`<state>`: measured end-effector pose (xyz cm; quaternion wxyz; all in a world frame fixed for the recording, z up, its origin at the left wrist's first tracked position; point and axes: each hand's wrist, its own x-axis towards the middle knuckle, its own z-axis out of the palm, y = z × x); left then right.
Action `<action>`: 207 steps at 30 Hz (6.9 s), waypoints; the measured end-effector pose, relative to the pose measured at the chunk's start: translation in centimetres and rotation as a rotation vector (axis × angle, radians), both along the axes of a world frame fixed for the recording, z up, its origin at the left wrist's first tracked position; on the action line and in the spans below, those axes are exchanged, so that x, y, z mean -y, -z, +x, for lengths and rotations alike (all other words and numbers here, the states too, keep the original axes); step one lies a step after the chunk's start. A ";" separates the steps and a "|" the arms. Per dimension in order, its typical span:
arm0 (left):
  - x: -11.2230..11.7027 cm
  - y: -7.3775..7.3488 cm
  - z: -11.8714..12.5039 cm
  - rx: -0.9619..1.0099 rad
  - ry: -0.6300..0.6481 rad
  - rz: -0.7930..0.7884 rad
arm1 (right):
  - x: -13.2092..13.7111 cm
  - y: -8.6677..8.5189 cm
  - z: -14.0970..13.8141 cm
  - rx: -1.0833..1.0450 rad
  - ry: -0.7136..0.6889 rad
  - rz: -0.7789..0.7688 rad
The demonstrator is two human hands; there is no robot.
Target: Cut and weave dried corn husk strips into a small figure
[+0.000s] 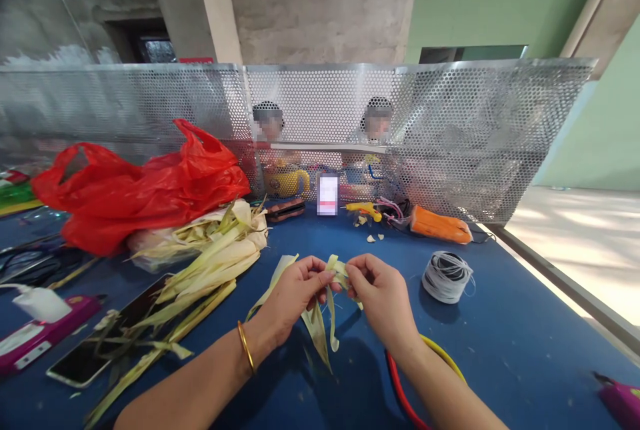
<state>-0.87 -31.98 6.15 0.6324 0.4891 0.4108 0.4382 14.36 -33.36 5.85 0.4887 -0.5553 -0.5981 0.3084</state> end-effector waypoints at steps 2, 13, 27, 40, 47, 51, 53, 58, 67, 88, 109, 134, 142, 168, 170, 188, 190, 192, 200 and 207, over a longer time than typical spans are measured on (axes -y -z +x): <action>0.1 0.1 0.1 -0.014 0.021 -0.017 | 0.1 0.0 -0.1 -0.004 -0.009 0.001; 0.5 0.2 -0.1 -0.144 0.260 -0.048 | -0.1 -0.3 0.6 0.256 -0.125 -0.056; 1.6 0.3 -0.3 -0.176 0.613 0.055 | -0.5 -1.2 0.6 -0.409 0.024 -0.191; 1.0 0.6 -0.5 -0.117 0.570 -0.147 | -0.5 -1.0 0.3 -0.616 0.095 -0.127; 0.6 0.3 -0.5 -0.121 0.388 -0.143 | -0.8 -1.6 1.2 -0.445 0.009 -0.240; 0.4 0.2 -0.3 -0.216 0.248 0.011 | -0.5 -2.6 2.4 -0.267 -0.215 -0.459; 0.4 0.2 -0.2 -0.236 0.232 0.082 | -0.1 -3.0 2.6 -0.170 -0.360 -0.543; -0.1 0.5 -0.5 -0.098 0.288 -0.022 | 0.2 -2.8 2.5 0.089 -0.433 -0.418; -0.7 0.9 -0.7 0.314 0.152 -0.371 | -0.4 -2.1 2.9 0.523 -0.331 0.059; -0.6 0.0 -0.8 0.432 0.175 -0.282 | 1.3 -2.3 0.7 1.099 -0.321 0.738; -0.6 -0.3 -1.1 0.398 0.061 -0.218 | 1.5 -0.4 0.2 0.847 0.006 0.776; 0.4 -0.4 -0.7 -0.022 0.376 -0.069 | -0.2 -1.9 2.0 0.086 -0.285 -0.150; 0.8 0.4 -0.4 -0.053 0.406 -0.039 | 1.0 -1.7 0.0 -0.308 -0.344 -0.330; -0.3 -0.5 -1.2 0.216 0.255 -0.226 | -0.3 -1.4 2.3 0.210 -0.536 -0.121; -0.3 -0.4 -1.2 0.228 0.267 -0.238 | -0.4 -0.9 2.3 0.196 -0.561 -0.156; -0.4 -0.3 -1.0 0.231 0.243 -0.156 | -0.1 -2.3 2.9 0.643 -0.205 0.369; -0.4 -0.2 -1.0 0.264 0.267 -0.147 | -0.1 -2.2 3.0 0.650 -0.197 0.375; -0.3 -0.1 -0.9 0.300 0.277 -0.150 | -0.2 -2.1 3.1 0.663 -0.205 0.382; -0.2 0.3 -0.8 0.328 0.291 -0.173 | -0.1 -2.3 3.0 0.710 -0.203 0.440; 0.0 0.1 -0.5 0.312 0.178 -0.184 | 0.0 -2.0 3.2 0.905 -0.087 0.574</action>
